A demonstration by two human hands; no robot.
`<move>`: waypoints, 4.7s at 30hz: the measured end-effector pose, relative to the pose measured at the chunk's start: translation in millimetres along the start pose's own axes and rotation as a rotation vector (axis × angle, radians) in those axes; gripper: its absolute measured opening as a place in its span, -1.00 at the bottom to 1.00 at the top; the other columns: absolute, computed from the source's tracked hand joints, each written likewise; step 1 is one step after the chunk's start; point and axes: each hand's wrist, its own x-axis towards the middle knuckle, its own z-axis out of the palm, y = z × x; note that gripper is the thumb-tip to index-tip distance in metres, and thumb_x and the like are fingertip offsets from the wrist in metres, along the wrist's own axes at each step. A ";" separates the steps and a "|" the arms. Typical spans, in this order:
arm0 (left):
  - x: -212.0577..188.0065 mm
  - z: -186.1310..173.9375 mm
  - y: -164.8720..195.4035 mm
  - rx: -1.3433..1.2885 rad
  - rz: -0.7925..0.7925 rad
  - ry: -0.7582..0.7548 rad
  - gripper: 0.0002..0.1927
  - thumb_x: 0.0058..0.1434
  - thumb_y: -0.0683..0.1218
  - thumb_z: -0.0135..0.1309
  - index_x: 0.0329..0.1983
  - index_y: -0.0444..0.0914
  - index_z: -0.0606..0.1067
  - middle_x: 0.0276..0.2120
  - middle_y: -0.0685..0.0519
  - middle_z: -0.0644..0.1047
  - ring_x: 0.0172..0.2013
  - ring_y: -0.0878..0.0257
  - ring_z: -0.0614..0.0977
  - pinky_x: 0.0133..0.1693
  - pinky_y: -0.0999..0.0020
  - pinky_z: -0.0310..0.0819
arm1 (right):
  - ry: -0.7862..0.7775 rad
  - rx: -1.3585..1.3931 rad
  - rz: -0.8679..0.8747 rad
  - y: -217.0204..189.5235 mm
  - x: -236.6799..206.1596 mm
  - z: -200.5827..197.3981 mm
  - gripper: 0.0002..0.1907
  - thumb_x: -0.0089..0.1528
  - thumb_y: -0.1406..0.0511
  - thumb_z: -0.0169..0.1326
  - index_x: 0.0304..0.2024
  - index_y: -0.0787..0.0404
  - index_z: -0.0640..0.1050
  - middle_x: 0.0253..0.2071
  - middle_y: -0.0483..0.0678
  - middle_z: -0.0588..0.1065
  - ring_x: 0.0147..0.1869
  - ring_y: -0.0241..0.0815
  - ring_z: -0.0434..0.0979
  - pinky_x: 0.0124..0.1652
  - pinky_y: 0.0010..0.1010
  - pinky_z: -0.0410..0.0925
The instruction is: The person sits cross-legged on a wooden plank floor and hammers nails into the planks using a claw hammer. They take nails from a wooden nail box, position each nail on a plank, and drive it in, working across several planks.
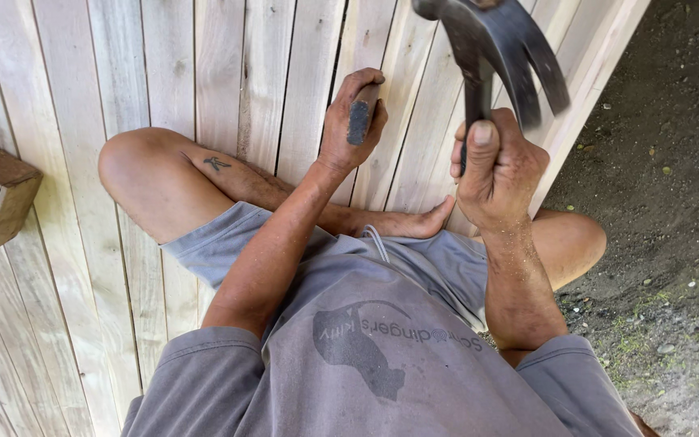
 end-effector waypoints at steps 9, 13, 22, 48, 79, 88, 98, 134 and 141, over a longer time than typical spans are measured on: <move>6.1 -3.5 3.8 0.128 0.115 -0.027 -0.66 0.25 -0.29 0.12 0.06 -0.21 0.37 0.06 -0.04 0.50 0.08 -0.03 0.62 0.07 0.22 0.58 | -0.094 -0.364 -0.059 103.3 41.3 88.2 -0.57 0.55 0.13 -0.06 -0.30 0.31 0.45 -0.57 0.09 0.42 -0.52 0.08 0.47 -0.49 -0.16 0.29; 6.8 -3.8 5.1 0.184 0.171 -0.022 -0.68 0.26 -0.30 0.10 0.04 -0.22 0.36 0.04 -0.04 0.49 0.05 -0.05 0.61 0.04 0.20 0.57 | -0.073 -0.281 -0.008 90.7 50.1 74.1 -0.55 0.53 0.10 -0.09 -0.31 0.28 0.48 -0.61 0.01 0.44 -0.57 -0.11 0.49 -0.52 -0.24 0.31; 6.2 -3.6 3.2 0.028 0.028 -0.044 -0.62 0.26 -0.30 0.09 0.11 -0.24 0.35 0.03 -0.06 0.49 0.03 -0.09 0.60 0.04 0.18 0.56 | 0.035 -0.195 -0.211 117.0 17.3 81.3 -0.56 0.58 0.07 -0.09 -0.23 0.27 0.46 -0.46 0.01 0.46 -0.42 -0.01 0.54 -0.43 -0.24 0.32; 4.4 -1.0 3.9 0.006 -0.048 -0.056 -0.61 0.26 -0.27 0.09 0.13 -0.21 0.35 0.03 -0.11 0.49 -0.01 -0.15 0.60 0.00 0.13 0.55 | 0.153 0.271 -0.084 116.5 18.1 80.5 -0.56 0.51 0.06 -0.06 -0.08 0.36 0.40 -0.42 0.22 0.40 -0.44 0.04 0.36 -0.44 -0.17 0.25; 13.9 -81.8 -30.8 -0.091 0.021 0.231 -0.62 0.39 -0.28 0.13 0.25 -0.23 0.40 0.07 0.00 0.58 0.09 0.23 0.63 0.15 0.31 0.58 | -0.174 -0.400 0.204 105.5 6.2 110.2 -0.41 0.37 -0.10 0.06 -0.39 0.30 0.53 -0.69 0.06 0.42 -0.61 0.03 0.48 -0.52 -0.15 0.31; 31.7 -119.6 -56.5 -0.008 0.048 0.285 -0.61 0.39 -0.26 0.15 0.23 -0.15 0.43 -0.01 0.04 0.60 -0.02 0.25 0.65 0.08 0.30 0.60 | -0.139 -0.341 0.218 80.7 14.7 125.6 -0.42 0.40 -0.10 0.00 -0.41 0.24 0.54 -0.70 -0.07 0.41 -0.63 -0.21 0.45 -0.55 -0.30 0.29; 52.3 -155.2 -64.0 0.057 -0.023 0.204 -0.65 0.29 -0.26 0.17 0.12 -0.15 0.46 -0.18 0.03 0.63 -0.25 0.21 0.65 -0.13 0.24 0.60 | -0.203 -0.024 0.180 6.9 49.3 149.4 -0.51 0.43 -0.03 -0.03 -0.38 0.18 0.52 -0.66 -0.21 0.44 -0.64 -0.44 0.44 -0.65 -0.52 0.27; 62.0 -150.2 -80.3 0.197 -0.014 0.168 -0.66 0.21 -0.22 0.13 0.05 -0.12 0.44 -0.36 -0.05 0.60 -0.36 -0.06 0.65 -0.22 0.08 0.57 | -0.199 -0.148 -0.195 -60.5 49.3 113.8 -0.46 0.55 -0.05 -0.16 -0.28 0.18 0.51 -0.56 -0.18 0.47 -0.50 -0.42 0.51 -0.52 -0.48 0.33; 61.1 -152.7 -71.1 0.179 -0.075 0.136 -0.68 0.21 -0.22 0.11 0.02 -0.10 0.45 -0.44 -0.01 0.58 -0.41 0.03 0.66 -0.27 0.12 0.57 | 0.109 0.110 -0.320 34.3 42.5 171.1 -0.48 0.48 -0.02 -0.11 -0.28 0.30 0.44 -0.53 -0.05 0.36 -0.50 -0.28 0.39 -0.50 -0.35 0.27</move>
